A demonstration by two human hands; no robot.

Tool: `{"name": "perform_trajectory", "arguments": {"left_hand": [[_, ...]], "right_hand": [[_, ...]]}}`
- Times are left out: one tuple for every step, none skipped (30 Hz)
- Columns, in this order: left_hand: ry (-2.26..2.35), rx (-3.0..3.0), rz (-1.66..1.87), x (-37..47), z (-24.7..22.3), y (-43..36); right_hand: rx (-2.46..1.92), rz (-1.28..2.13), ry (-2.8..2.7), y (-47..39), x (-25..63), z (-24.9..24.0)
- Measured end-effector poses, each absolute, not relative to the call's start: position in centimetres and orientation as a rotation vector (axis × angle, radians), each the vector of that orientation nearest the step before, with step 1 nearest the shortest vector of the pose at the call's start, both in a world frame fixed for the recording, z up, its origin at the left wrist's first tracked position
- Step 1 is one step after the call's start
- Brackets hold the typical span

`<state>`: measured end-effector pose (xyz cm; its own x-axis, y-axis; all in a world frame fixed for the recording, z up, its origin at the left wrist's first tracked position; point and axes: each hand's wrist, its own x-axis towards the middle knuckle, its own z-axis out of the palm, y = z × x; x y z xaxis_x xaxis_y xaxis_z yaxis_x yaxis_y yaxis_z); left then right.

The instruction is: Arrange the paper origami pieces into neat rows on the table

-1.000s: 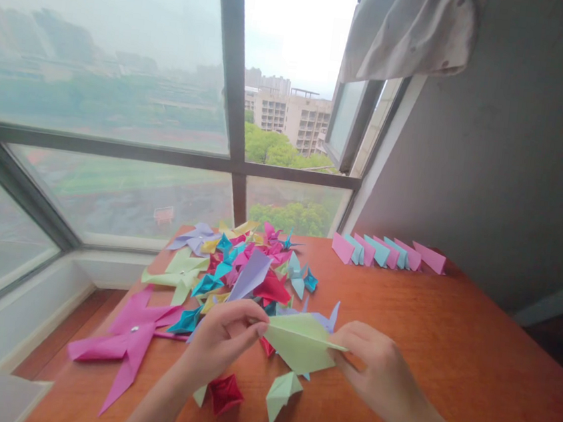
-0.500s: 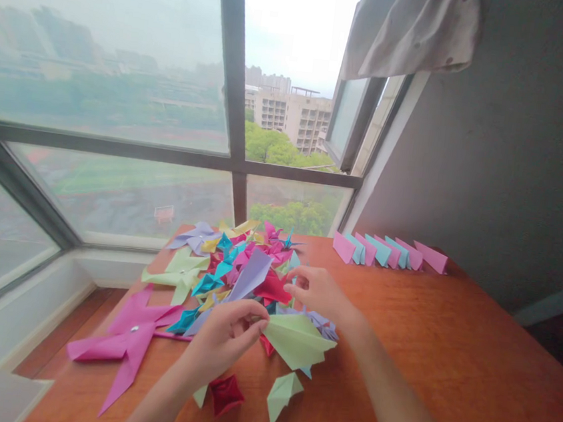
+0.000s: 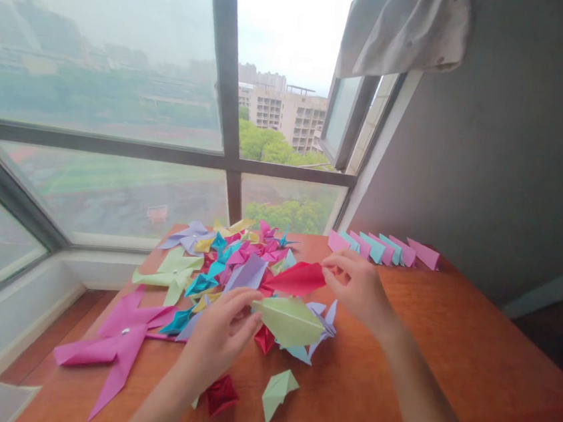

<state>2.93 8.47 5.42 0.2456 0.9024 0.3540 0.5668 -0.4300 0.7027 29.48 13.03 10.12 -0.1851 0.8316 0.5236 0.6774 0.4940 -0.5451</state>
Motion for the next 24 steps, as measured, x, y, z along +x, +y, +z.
{"name": "perform_trajectory", "arguments": {"left_hand": [[1.349, 2.128, 1.049, 2.9, 5.4, 8.5], [1.364, 2.143, 1.073, 2.9, 5.4, 8.4], [1.381, 2.129, 1.108, 2.9, 5.4, 8.4], [1.391, 2.084, 1.152, 3.0, 5.4, 8.4], [1.382, 2.014, 1.198, 3.0, 5.4, 8.3], [1.355, 1.926, 1.242, 3.0, 5.4, 8.3], [1.316, 1.828, 1.28, 3.0, 5.4, 8.2], [1.271, 1.726, 1.313, 3.1, 5.4, 8.2], [1.227, 1.628, 1.34, 3.1, 5.4, 8.2], [1.191, 1.54, 1.364, 3.2, 5.4, 8.2], [1.165, 1.467, 1.383, 3.2, 5.4, 8.2], [1.152, 1.406, 1.396, 3.2, 5.5, 8.2], [1.147, 1.358, 1.401, 3.1, 5.6, 8.2], [1.147, 1.321, 1.404, 3.1, 5.8, 8.2], [1.148, 1.293, 1.407, 3.0, 5.9, 8.1], [1.145, 1.273, 1.414, 2.9, 6.1, 8.1], [1.139, 1.261, 1.422, 2.8, 6.3, 8.0], [1.129, 1.257, 1.429, 2.7, 6.5, 8.0], [1.119, 1.264, 1.429, 2.6, 6.6, 8.0], [1.112, 1.282, 1.42, 2.6, 6.7, 7.9], [1.109, 1.31, 1.404, 2.6, 6.7, 7.9], [1.107, 1.346, 1.388, 2.6, 6.8, 7.9], [1.106, 1.386, 1.374, 2.6, 6.7, 7.9], [1.107, 1.429, 1.367, 2.7, 6.6, 7.9]], "right_hand": [[-1.223, 0.268, -1.894, 12.5, 30.0, 10.5], [-1.194, 0.302, -1.861, 12.0, 30.2, 10.9], [-1.162, 0.339, -1.832, 11.5, 30.3, 11.2], [-1.13, 0.375, -1.814, 11.0, 30.2, 11.4], [-1.1, 0.41, -1.811, 10.5, 30.0, 11.5], [-1.073, 0.445, -1.825, 10.1, 29.7, 11.5], [-1.049, 0.481, -1.848, 9.8, 29.4, 11.4], [-1.027, 0.512, -1.873, 9.6, 29.0, 11.3], [-1.011, 0.535, -1.892, 9.4, 28.7, 11.1], [-1.0, 0.551, -1.902, 9.2, 28.4, 10.9], [-0.993, 0.56, -1.903, 9.1, 28.2, 10.7], [-0.99, 0.568, -1.899, 9.0, 28.1, 10.5], [-0.99, 0.578, -1.894, 8.9, 28.0, 10.4], [-0.992, 0.59, -1.891, 8.9, 28.0, 10.3], [-0.997, 0.603, -1.89, 8.8, 28.0, 10.2], [-1.003, 0.615, -1.89, 8.8, 28.1, 10.1], [-1.011, 0.624, -1.89, 8.8, 28.2, 10.1], [-1.017, 0.628, -1.888, 8.8, 28.3, 10.0], [-1.023, 0.627, -1.885, 8.8, 28.4, 10.0], [-1.03, 0.619, -1.884, 8.8, 28.5, 10.0], [-1.038, 0.602, -1.889, 8.8, 28.6, 10.0], [-1.046, 0.571, -1.901, 8.7, 28.7, 10.1], [-1.053, 0.529, -1.924, 8.7, 28.7, 10.2], [-1.06, 0.479, -1.958, 8.5, 28.7, 10.4]]}}
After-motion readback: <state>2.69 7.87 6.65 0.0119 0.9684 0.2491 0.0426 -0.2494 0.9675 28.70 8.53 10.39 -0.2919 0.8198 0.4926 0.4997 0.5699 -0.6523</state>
